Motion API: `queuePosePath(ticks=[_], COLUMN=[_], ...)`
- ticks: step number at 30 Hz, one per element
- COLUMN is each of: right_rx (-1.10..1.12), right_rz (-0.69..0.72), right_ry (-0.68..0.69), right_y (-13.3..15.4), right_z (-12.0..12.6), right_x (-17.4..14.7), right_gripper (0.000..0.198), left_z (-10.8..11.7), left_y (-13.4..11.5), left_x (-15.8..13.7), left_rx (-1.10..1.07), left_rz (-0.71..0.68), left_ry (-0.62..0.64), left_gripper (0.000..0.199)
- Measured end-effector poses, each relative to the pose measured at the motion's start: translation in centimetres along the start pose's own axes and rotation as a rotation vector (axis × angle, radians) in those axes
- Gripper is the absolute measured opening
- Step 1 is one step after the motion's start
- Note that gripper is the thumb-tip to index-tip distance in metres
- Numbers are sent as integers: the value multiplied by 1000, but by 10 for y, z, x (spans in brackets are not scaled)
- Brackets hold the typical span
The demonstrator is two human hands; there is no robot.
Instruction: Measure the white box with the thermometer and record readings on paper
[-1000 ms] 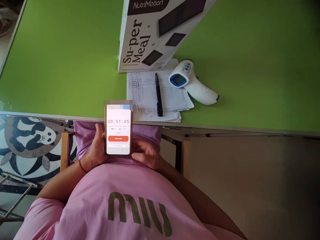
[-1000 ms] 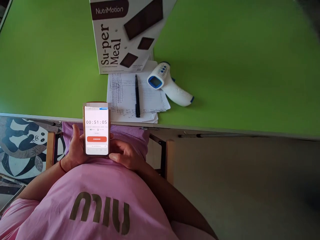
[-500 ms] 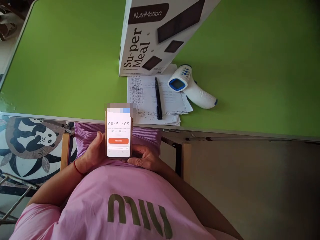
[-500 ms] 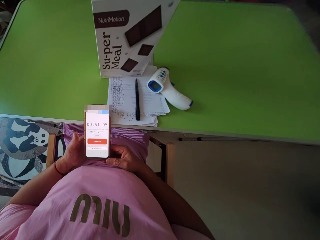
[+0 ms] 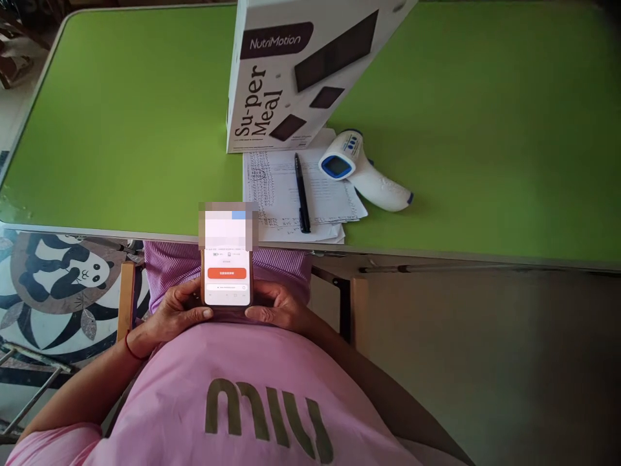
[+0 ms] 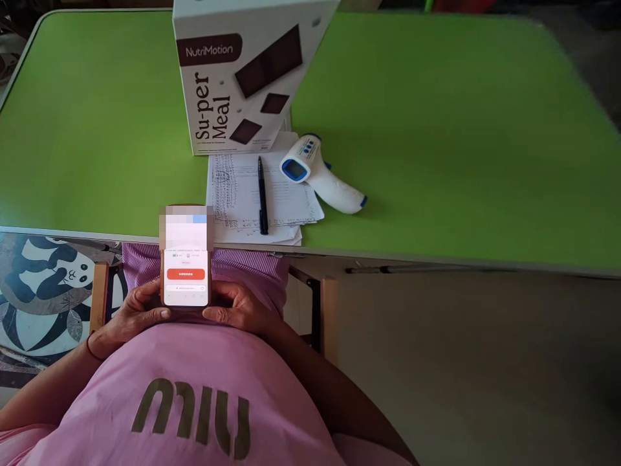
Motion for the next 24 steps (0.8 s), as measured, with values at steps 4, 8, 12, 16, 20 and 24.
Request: queuePosePath(ticks=[4,8,12,16,20,24], right_rx=[12,-17,-19,-31,-31,-23], right_rz=[-7,15,36,37,58,64], right_ry=[-10,-14,-29,-28,-1,-12], right_y=[-2,-10,-14,-13,-12,-11], right_z=[1,5,8,6,4,3], right_x=[1,3,6,9,11,13], right_gripper=[45,42,39,37,36,33], left_z=[4,7,15,31,51,70], left_y=[1,-7,-31,-72,-114,-140], left_x=[-1,-2,0,7,22,44], left_rx=[0,4,20,138,240,276], left_rz=[5,-42,-116,-186,-184,-154], left_ry=[-53,-68,-79,-169,-235,-238], left_gripper=[51,47,41,38,42,46])
Point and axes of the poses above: each hand's wrist, its own x-axis towards the middle knuckle, its own z-axis out of the back of the hand, y = z × x, the point moved 5 cm from there along x, towards the middle knuckle, and after that the axes turned 2 degrees about -y, right-handed, at the moved point
